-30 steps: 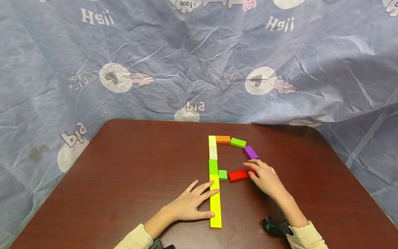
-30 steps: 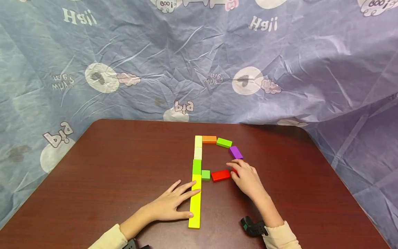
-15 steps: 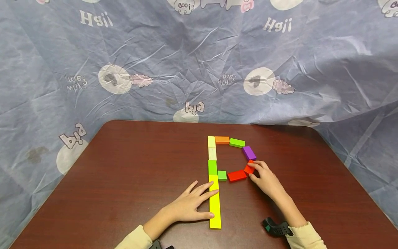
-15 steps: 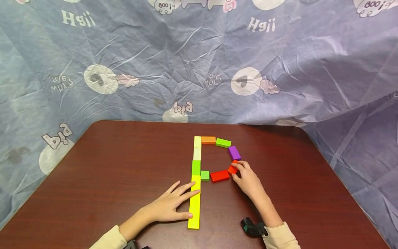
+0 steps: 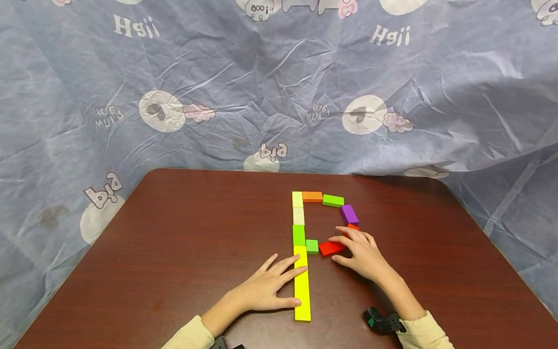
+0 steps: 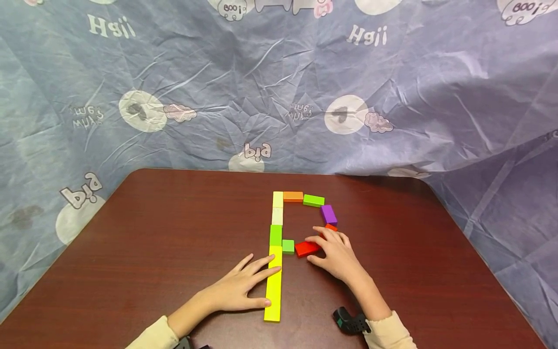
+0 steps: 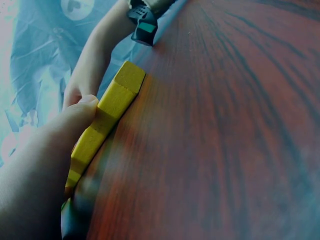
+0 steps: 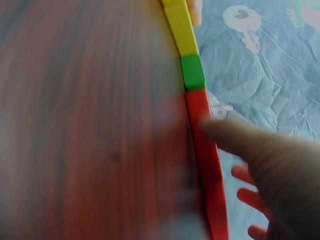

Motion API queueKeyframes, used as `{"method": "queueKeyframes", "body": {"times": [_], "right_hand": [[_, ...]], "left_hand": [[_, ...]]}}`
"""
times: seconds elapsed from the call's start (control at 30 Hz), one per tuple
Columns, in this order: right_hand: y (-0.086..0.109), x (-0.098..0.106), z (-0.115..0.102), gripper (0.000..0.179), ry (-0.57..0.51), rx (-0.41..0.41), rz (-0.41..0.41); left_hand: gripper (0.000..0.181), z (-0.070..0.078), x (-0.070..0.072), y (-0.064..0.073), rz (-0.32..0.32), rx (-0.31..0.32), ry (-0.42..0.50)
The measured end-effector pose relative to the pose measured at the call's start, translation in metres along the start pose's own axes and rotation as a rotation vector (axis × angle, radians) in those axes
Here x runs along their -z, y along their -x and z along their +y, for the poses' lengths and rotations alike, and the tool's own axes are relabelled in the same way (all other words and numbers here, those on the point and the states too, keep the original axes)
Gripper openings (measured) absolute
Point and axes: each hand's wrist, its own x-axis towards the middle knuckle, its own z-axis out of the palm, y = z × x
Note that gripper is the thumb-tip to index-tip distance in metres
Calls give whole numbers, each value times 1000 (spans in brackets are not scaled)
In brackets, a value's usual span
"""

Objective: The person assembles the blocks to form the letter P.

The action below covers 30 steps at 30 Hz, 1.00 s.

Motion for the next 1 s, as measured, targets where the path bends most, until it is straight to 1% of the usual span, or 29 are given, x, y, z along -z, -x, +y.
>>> {"method": "queueKeyframes", "body": {"times": [0.07,0.23,0.3,0.4,0.5,0.57,0.73,0.83,1.0], "right_hand": [[-1,-3,-2,35,12,2,4],[-2,-7,-4,33,0,-30,21],[-2,-6,-3,33,-20,-35,21],[-2,-2,1,33,-59,-51,45],[0,2,9,33,-86,-97,90],[1,4,14,34,-87,-139,106],[3,3,21,37,-122,-214,82],[4,1,22,39,-141,-241,75],[5,2,20,37,-131,-266,84]], "left_hand": [[68,0,0,0,-3,1,-2],[68,1,0,0,-3,0,-9],[68,1,0,-1,-2,-2,-8],[68,2,0,-1,2,-4,-10],[68,1,-1,-1,4,-7,-8],[68,1,-1,-1,3,-8,-5],[68,1,-1,-1,-1,-6,-6],[68,1,0,-1,-6,-7,-7],[68,1,-1,-1,-14,-3,0]]}}
